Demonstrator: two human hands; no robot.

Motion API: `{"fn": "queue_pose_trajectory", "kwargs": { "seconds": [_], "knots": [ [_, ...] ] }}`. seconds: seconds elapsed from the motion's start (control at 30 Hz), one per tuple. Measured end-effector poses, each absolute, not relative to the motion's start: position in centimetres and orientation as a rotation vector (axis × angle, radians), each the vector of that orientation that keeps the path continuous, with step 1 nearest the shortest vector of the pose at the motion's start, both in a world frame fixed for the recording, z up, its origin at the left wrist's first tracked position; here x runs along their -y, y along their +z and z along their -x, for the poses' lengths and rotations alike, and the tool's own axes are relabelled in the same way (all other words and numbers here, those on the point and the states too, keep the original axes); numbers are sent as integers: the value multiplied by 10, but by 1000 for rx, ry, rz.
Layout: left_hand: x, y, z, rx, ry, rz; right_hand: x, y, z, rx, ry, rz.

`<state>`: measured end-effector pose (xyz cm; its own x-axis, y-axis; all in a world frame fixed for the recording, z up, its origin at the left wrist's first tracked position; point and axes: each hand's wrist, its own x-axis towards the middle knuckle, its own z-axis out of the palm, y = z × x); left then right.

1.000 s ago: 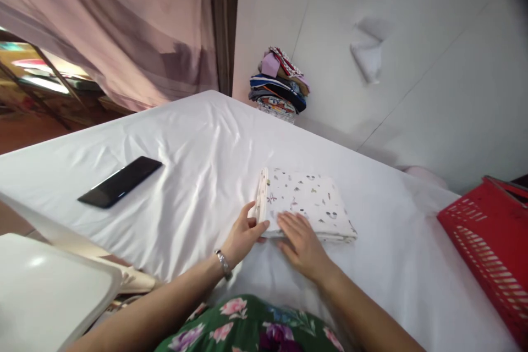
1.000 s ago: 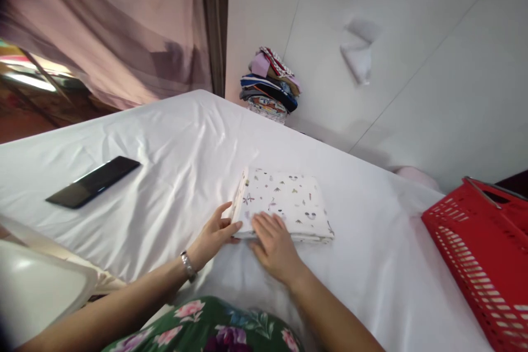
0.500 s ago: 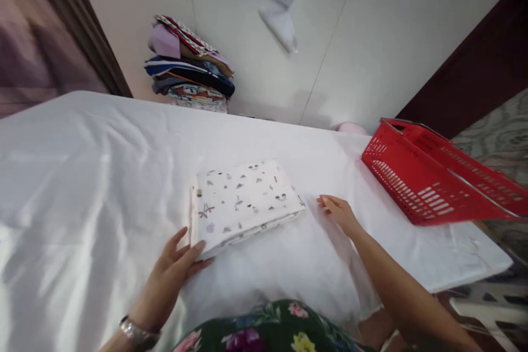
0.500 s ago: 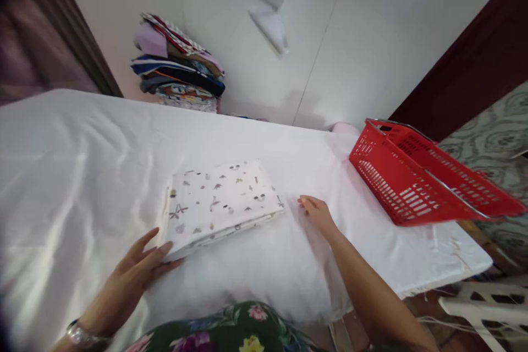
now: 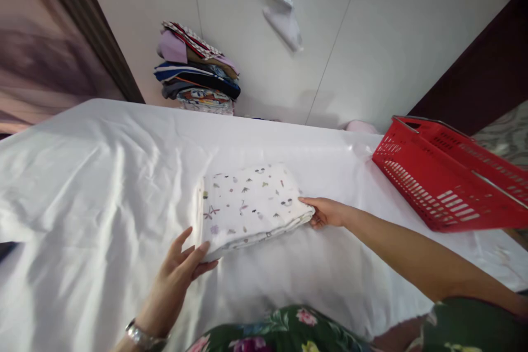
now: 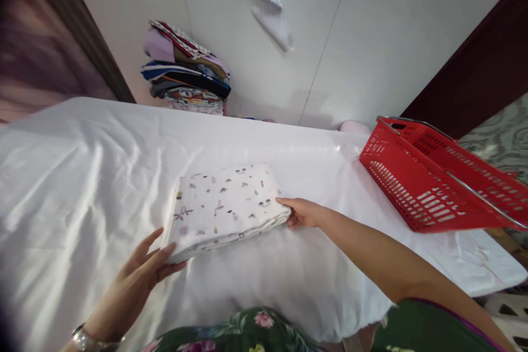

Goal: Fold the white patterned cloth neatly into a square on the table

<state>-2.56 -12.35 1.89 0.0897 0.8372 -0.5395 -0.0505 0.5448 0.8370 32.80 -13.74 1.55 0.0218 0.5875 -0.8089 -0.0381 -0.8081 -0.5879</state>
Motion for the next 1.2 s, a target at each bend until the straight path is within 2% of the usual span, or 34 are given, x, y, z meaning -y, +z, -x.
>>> {"fn": "queue_pose_trajectory", "kwargs": {
  "seconds": [0.3,0.57,0.77,0.93,1.07,1.13,1.2],
  "knots": [
    [122,3,37,-1279,730,-739,161,21,-309,588,1867,1446],
    [90,86,38,-1127,903,-986,153,90,-306,789,1280,1488],
    [83,110,43,-1054,756,-817,171,116,-302,900,1241,1445],
    [18,140,22,-948,856,-976,122,136,-313,912,1193,1397],
    [-35,180,4,-865,941,-1198,82,167,-323,1034,977,1328],
    [-49,183,0,-862,956,-1253,73,168,-326,1098,887,1312],
    [-56,165,-3,-880,948,-1207,68,151,-328,1106,892,1331]
  ]
}}
